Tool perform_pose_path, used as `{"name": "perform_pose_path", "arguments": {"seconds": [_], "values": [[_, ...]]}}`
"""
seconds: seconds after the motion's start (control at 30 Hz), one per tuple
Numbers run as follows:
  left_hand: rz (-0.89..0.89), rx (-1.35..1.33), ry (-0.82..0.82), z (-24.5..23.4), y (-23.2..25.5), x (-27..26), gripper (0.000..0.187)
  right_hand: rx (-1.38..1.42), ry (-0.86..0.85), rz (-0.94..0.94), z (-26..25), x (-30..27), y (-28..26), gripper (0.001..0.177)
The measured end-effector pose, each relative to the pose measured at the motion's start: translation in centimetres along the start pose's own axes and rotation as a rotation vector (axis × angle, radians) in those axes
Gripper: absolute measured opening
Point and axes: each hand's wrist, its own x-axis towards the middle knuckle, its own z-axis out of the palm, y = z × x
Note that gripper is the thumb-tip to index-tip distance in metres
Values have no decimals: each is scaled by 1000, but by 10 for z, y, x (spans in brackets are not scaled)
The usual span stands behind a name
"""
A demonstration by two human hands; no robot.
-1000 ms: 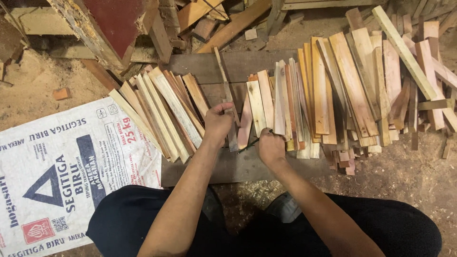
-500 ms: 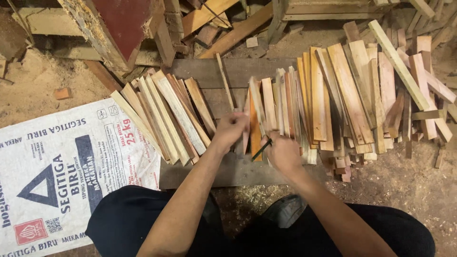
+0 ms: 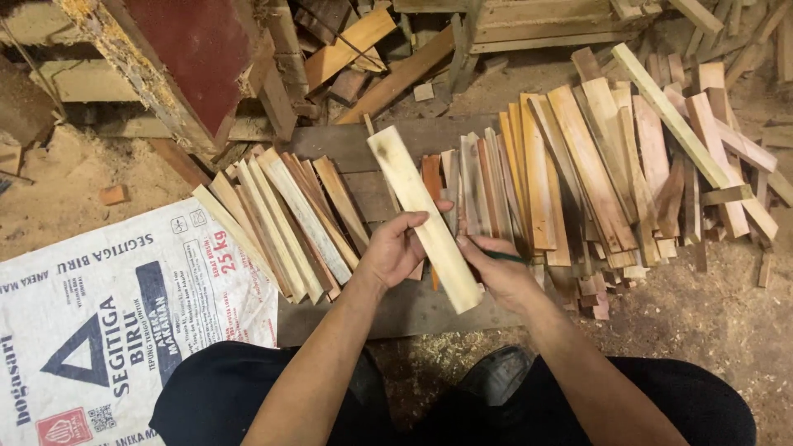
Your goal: The person sits on the floor and repeatedly picks up small wooden planks from a pile. Using a pencil, they mark lines on the planks and then place them back into the pile.
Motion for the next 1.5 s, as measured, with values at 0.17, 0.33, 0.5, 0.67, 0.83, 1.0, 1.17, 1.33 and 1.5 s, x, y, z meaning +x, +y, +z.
{"name": "perform_pose_path", "arguments": {"seconds": [0.17, 0.33, 0.5, 0.67, 0.83, 1.0, 1.17, 1.33, 1.5], "values": [[48, 17, -109, 1, 1, -1, 44, 107, -27, 63, -13, 16, 9, 35], [77, 63, -148, -5, -2, 1, 45, 246, 54, 142, -11, 9, 0, 68], [75, 116, -162, -21, -9, 11, 47, 169, 2, 109, -21, 4, -9, 37], [20, 226, -111, -11, -9, 11, 56, -362, 318, -170, -25, 21, -16, 42], [30, 158, -30, -15, -21, 17, 54, -341, 393, -495, -38, 19, -40, 49], [102, 107, 61, -4, -11, 9, 42, -468, 365, -926, -50, 19, -38, 45], [172, 86, -26, -3, -26, 14, 62, -558, 205, -1010, -39, 15, -22, 38], [240, 121, 31, -4, -29, 13, 57, -704, 141, -1383, -26, 6, -35, 42], [294, 147, 3, 23, -15, -3, 57, -737, 149, -1417, -30, 11, -32, 34]]}}
